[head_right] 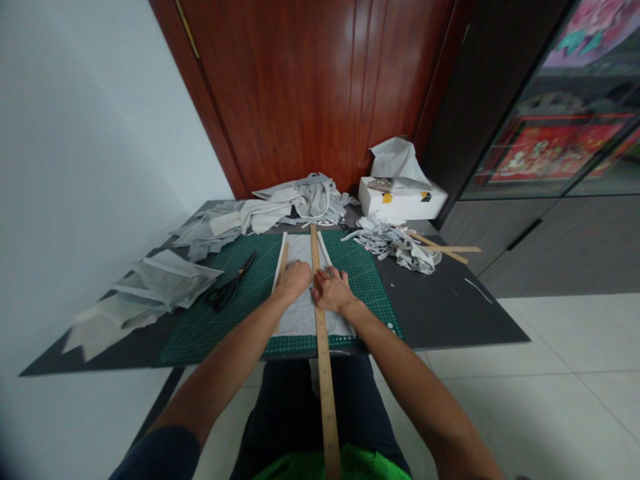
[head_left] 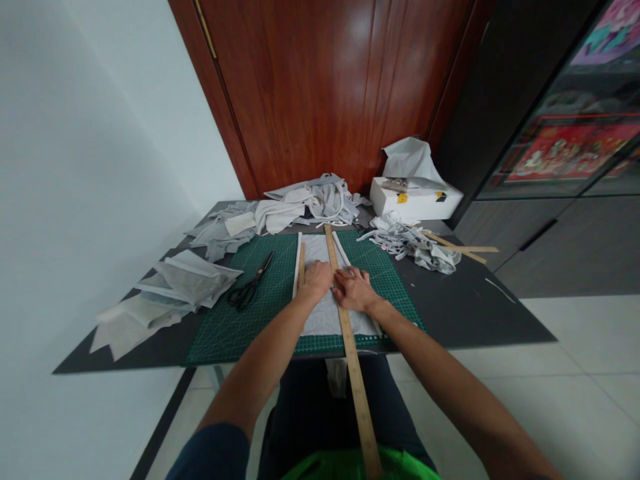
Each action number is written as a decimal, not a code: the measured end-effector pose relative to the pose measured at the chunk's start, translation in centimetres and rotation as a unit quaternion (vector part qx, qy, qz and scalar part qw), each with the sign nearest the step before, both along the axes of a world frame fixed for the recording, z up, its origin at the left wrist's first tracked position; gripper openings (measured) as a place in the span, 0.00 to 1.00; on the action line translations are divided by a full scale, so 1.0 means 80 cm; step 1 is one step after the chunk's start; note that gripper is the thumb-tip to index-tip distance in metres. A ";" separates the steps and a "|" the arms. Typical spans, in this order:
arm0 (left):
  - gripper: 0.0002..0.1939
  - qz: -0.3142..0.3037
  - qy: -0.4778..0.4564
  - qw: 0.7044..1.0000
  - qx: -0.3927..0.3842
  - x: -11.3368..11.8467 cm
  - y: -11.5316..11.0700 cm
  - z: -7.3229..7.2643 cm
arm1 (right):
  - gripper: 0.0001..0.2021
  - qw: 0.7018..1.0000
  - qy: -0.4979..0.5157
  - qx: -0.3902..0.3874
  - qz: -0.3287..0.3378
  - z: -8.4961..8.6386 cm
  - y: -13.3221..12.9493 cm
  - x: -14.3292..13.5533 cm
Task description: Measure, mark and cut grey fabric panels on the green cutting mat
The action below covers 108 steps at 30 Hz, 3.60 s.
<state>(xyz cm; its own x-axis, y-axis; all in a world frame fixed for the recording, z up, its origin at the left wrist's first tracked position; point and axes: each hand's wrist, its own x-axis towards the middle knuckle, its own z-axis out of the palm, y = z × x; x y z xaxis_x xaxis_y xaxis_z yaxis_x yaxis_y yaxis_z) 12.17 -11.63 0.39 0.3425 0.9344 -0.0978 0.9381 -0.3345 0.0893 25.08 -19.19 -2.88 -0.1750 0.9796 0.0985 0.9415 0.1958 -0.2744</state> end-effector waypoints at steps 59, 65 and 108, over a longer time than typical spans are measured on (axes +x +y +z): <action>0.22 -0.060 -0.061 0.986 0.140 0.001 0.000 -0.051 | 0.23 0.999 0.006 0.036 -0.039 -0.017 0.008 0.028; 0.23 -0.061 -0.068 0.986 0.141 0.000 -0.002 -0.050 | 0.23 0.998 0.002 0.041 -0.049 -0.017 0.005 0.036; 0.20 -0.011 -0.111 0.983 0.143 0.066 0.030 -0.035 | 0.24 0.994 0.043 0.058 -0.082 -0.021 -0.002 0.043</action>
<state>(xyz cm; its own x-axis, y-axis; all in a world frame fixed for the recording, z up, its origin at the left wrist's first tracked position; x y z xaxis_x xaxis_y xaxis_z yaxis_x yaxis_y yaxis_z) 17.49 -9.23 -2.37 0.3458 0.9052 0.2471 0.8984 -0.3954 0.1910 28.50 -19.39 -4.58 0.0010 0.9754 0.2202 0.9372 0.0759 -0.3405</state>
